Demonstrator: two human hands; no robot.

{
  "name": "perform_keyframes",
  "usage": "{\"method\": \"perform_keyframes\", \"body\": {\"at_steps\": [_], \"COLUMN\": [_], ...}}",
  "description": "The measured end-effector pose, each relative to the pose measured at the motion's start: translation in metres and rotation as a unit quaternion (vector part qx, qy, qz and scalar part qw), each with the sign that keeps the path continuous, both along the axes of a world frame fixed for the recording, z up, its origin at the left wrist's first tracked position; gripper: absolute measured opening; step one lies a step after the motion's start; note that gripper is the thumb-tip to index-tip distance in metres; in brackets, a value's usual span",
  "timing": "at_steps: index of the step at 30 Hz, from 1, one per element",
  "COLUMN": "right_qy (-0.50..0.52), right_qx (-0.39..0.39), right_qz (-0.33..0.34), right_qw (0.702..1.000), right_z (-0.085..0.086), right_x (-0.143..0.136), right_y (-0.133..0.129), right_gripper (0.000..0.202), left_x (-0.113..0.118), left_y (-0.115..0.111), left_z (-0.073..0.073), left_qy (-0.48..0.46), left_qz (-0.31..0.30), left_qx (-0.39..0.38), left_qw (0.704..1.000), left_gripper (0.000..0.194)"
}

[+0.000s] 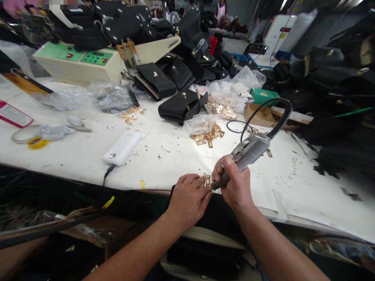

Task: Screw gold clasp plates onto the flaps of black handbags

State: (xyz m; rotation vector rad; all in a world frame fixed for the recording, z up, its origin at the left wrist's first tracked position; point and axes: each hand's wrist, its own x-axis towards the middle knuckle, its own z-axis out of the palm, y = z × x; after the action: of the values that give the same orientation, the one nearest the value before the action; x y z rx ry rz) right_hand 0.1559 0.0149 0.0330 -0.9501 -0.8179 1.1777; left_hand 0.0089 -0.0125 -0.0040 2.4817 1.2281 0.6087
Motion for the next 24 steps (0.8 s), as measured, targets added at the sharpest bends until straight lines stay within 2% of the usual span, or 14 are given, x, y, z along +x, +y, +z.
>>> {"method": "perform_keyframes", "body": {"at_steps": [10,24], "right_qy": [-0.001,-0.003], "right_qx": [0.014,-0.007], "right_qz": [-0.006,0.006], "right_qw": [1.000,1.000], "right_z": [0.0037,-0.0021], "right_x": [0.0009,0.0005], "right_y": [0.0003,-0.0020], "right_gripper": [0.039,0.040], "left_x": [-0.0010,-0.0011], "left_y": [-0.0009,-0.0006], "left_z": [0.0013,0.0005], "left_qy": [0.009,0.006], "left_qz": [-0.003,-0.003], "left_qx": [-0.011,-0.018], "left_qw": [1.000,1.000], "left_gripper": [0.028,0.028]}}
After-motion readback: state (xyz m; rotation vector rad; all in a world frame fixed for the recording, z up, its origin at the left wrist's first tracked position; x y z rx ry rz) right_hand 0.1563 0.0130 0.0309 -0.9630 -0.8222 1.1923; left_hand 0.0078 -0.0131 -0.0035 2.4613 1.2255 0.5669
